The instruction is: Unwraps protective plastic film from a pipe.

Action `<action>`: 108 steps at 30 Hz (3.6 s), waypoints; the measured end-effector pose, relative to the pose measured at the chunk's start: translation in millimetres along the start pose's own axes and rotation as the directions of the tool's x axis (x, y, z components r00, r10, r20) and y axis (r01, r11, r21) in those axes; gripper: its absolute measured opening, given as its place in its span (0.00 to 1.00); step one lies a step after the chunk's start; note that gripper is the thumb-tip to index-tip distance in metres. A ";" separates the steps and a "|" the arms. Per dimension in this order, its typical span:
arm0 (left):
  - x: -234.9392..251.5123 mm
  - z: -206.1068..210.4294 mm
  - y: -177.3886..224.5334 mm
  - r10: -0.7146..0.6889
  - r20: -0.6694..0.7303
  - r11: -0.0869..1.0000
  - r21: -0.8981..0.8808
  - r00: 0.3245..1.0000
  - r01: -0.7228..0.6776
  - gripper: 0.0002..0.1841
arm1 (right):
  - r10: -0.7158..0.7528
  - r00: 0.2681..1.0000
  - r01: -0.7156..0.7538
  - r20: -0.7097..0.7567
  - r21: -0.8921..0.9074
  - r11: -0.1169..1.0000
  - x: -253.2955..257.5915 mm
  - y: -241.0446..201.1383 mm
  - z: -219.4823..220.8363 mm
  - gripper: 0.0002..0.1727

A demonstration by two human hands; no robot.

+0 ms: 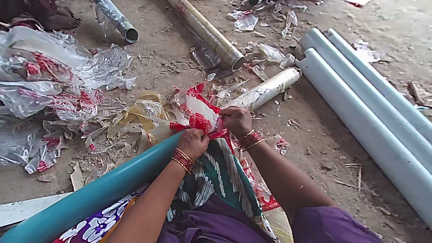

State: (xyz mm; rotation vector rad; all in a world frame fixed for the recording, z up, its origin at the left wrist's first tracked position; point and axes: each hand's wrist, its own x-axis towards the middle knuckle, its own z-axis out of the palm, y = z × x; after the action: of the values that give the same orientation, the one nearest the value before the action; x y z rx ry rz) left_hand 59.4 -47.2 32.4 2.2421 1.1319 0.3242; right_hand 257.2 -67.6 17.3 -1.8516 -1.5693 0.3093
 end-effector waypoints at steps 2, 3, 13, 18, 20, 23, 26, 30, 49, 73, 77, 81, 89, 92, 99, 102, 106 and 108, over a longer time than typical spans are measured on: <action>-8.6 8.5 -5.9 0.035 -0.049 0.999 -0.009 0.998 -0.036 0.18 | 0.199 0.979 -0.201 0.037 0.044 0.979 4.0 9.4 -4.4 0.11; -11.5 11.3 -8.9 0.037 -0.071 0.999 -0.032 0.997 -0.039 0.19 | 0.303 0.951 -0.307 0.063 0.067 0.949 10.7 15.2 -7.5 0.10; -15.3 -11.6 27.2 -0.334 0.147 0.941 0.105 0.931 0.322 0.22 | -0.140 0.944 0.013 0.299 0.391 0.920 -8.0 -12.9 -24.5 0.34; -18.0 -37.2 56.1 -0.274 -0.149 0.937 0.179 0.950 0.299 0.24 | -0.333 0.911 0.214 0.245 0.410 0.887 -14.1 -31.1 5.9 0.32; -11.2 -56.1 65.3 -0.380 -0.001 0.898 0.239 0.925 0.369 0.24 | -0.367 0.925 0.308 0.096 0.375 0.874 -13.1 -35.7 18.8 0.17; -10.0 -59.1 42.6 -0.344 0.147 0.933 0.161 0.927 0.321 0.17 | -0.319 0.947 0.316 -0.038 0.286 0.905 -10.4 -38.3 26.3 0.10; -27.8 -52.9 16.2 -0.256 0.110 0.966 -0.001 0.960 0.258 0.15 | -0.250 0.968 0.243 -0.007 0.253 0.936 -5.8 -42.2 25.9 0.11; -43.0 -49.7 14.1 -0.267 0.096 0.963 0.003 0.959 0.268 0.16 | -0.021 0.977 -0.047 0.213 0.306 0.951 7.7 -44.3 16.8 0.12; -80.6 -39.2 -6.9 -0.460 0.263 0.785 -0.325 0.848 0.527 0.22 | -0.107 0.877 -0.001 0.468 0.224 0.975 15.1 -45.1 -32.7 0.17; 42.2 -55.0 -9.2 -0.381 0.584 0.692 -0.334 0.717 0.640 0.18 | -0.071 0.853 0.206 0.516 -0.208 0.956 -63.7 -91.8 22.7 0.19; 47.1 -47.6 -12.3 -0.347 0.499 0.889 -0.095 0.794 0.448 0.23 | -0.164 0.881 0.260 0.443 -0.163 0.952 -67.8 -86.1 24.8 0.16; 48.3 -44.3 -1.4 -0.529 0.455 0.826 0.082 0.716 0.558 0.22 | -0.221 0.897 0.278 0.383 -0.101 0.955 -77.1 -78.4 15.0 0.14; 38.3 -25.6 -26.3 -0.534 0.402 0.784 -0.094 0.744 0.613 0.20 | -0.209 0.915 0.250 0.346 -0.077 0.965 -93.9 -67.1 -15.0 0.20; 39.3 -25.0 -31.0 -0.521 0.384 0.792 -0.116 0.762 0.600 0.19 | -0.225 0.896 0.288 0.382 -0.117 0.951 -103.3 -76.7 -37.9 0.24; 40.6 -34.5 -47.3 -0.441 0.428 0.738 -0.328 0.789 0.590 0.15 | -0.015 0.975 -0.041 0.224 0.243 0.969 -111.1 -58.3 -105.0 0.20; 30.4 -36.1 -45.0 -0.385 0.400 0.779 -0.342 0.831 0.526 0.13 | 0.310 0.951 -0.222 -0.013 0.669 0.709 -81.8 -25.2 -109.2 0.25; 9.3 -36.3 -45.0 -0.469 0.276 0.641 -0.547 0.839 0.538 0.17 | 0.654 0.724 -0.407 -0.219 0.630 0.661 -53.3 12.8 -113.5 0.21; -16.5 -62.8 -47.6 -0.568 0.274 0.377 -0.752 0.776 0.541 0.17 | 0.588 0.746 -0.409 -0.312 0.482 0.775 -41.0 15.5 -121.8 0.20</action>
State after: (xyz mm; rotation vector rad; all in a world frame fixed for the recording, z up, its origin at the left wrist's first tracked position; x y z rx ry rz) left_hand -10.5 -13.3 53.8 0.9553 1.3257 0.4625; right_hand 329.8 -148.3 87.8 -1.8306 -0.6039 0.3688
